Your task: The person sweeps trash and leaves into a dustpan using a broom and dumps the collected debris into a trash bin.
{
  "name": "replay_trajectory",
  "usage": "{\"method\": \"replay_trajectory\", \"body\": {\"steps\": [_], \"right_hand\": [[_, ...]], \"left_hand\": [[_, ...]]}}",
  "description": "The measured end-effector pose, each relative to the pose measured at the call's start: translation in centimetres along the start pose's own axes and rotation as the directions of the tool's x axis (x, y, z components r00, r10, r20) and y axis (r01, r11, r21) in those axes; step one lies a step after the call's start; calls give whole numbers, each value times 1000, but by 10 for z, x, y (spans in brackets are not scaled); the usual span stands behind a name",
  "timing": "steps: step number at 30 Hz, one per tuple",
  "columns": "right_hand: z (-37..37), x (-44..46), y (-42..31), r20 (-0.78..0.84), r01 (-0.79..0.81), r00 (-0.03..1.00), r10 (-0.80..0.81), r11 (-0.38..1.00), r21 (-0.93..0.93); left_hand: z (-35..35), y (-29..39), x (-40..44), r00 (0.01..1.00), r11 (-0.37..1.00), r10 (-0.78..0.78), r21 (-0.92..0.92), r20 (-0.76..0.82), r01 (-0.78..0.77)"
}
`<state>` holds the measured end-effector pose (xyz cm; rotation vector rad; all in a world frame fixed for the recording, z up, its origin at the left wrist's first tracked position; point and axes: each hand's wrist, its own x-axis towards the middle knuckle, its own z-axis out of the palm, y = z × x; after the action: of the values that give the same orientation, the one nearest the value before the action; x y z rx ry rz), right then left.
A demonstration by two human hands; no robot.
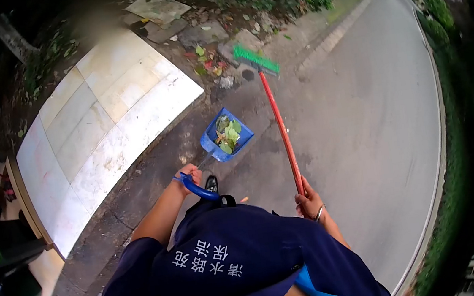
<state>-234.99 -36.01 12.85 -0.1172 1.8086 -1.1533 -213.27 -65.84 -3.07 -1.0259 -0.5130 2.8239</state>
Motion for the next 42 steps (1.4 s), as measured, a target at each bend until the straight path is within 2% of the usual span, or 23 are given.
{"method": "replay_trajectory", "body": {"steps": [2, 8, 10, 15, 16, 17, 18, 19, 20, 21, 24, 26, 27, 29, 30, 32, 33, 35, 36, 38, 40, 41, 42], "right_hand": [[-11, 44, -31, 81, 80, 994, -67, 982, -169], [-8, 140, -105, 167, -22, 984, 62, 972, -233], [-4, 173, -132, 173, 21, 984, 42, 937, -349], [-1, 321, -196, 285, 188, 957, -49, 855, -483], [-4, 366, -207, 347, 296, 931, -109, 784, -545], [-6, 403, -222, 413, 398, 897, -159, 699, -595], [-1, 435, -244, 430, 438, 884, -186, 651, -620], [7, 461, -268, 449, 479, 868, -212, 598, -643], [15, 487, -290, 450, 489, 866, -218, 563, -666], [22, 512, -309, 449, 491, 866, -219, 534, -688], [43, 582, -360, 530, 507, 836, -143, 570, -646], [60, 606, -392, 426, 406, 901, -80, 499, -765], [64, 621, -402, 443, 417, 894, -69, 488, -767], [67, 649, -411, 434, 416, 901, -10, 310, -855], [63, 662, -408, 444, 424, 896, -1, 299, -855], [43, 699, -384, 441, 439, 890, 117, 48, -897], [16, 720, -364, 560, 560, 828, -6, -18, -828], [-40, 713, -357, 699, 682, 706, -114, -156, -715], [-60, 682, -377, 727, 699, 678, -108, -213, -683], [-80, 629, -421, 509, 511, 850, 139, 19, -859], [-102, 582, -465, 498, 483, 810, 309, 129, -866], [-105, 568, -477, 495, 486, 814, 303, 110, -867], [-109, 556, -487, 485, 446, 821, 303, 191, -874]], "left_hand": [[25, 12, 0, 986, 980, 157, 129, -56, -148], [76, 62, 17, 998, 998, 62, 1, -18, -62], [86, 70, 26, 995, 993, 97, -63, 13, -95], [100, 88, 61, 992, 978, 129, -166, 11, -125], [108, 88, 67, 991, 970, 132, -210, 21, -124], [124, 81, 68, 979, 976, 205, -80, 10, -203], [130, 80, 80, 975, 969, 223, -108, 8, -221], [134, 76, 90, 927, 915, 374, 178, -32, -363], [139, 78, 100, 853, 769, 521, 453, -34, -451], [140, 84, 117, 970, 960, 238, -140, -50, -243], [177, 67, 150, 941, 907, 324, -250, -99, -338], [205, 63, 172, 921, 867, 372, -309, -119, -390], [217, 62, 181, 914, 839, 372, -363, -162, -406], [233, 60, 197, 906, 797, 371, -430, -205, -424], [238, 60, 202, 904, 749, 387, -509, -184, -424], [244, 64, 208, 898, 689, 409, -589, -165, -422], [244, 65, 210, 886, 647, 431, -627, -169, -434], [244, 66, 216, 863, 573, 492, -703, -115, -421], [246, 66, 218, 863, 571, 493, -707, -112, -417], [249, 66, 223, 840, 564, 531, -696, -107, -445], [237, 69, 232, 845, 577, 528, -695, -82, -429], [235, 70, 237, 824, 569, 557, -675, -105, -470], [238, 69, 241, 801, 555, 585, -657, -127, -510]]}}
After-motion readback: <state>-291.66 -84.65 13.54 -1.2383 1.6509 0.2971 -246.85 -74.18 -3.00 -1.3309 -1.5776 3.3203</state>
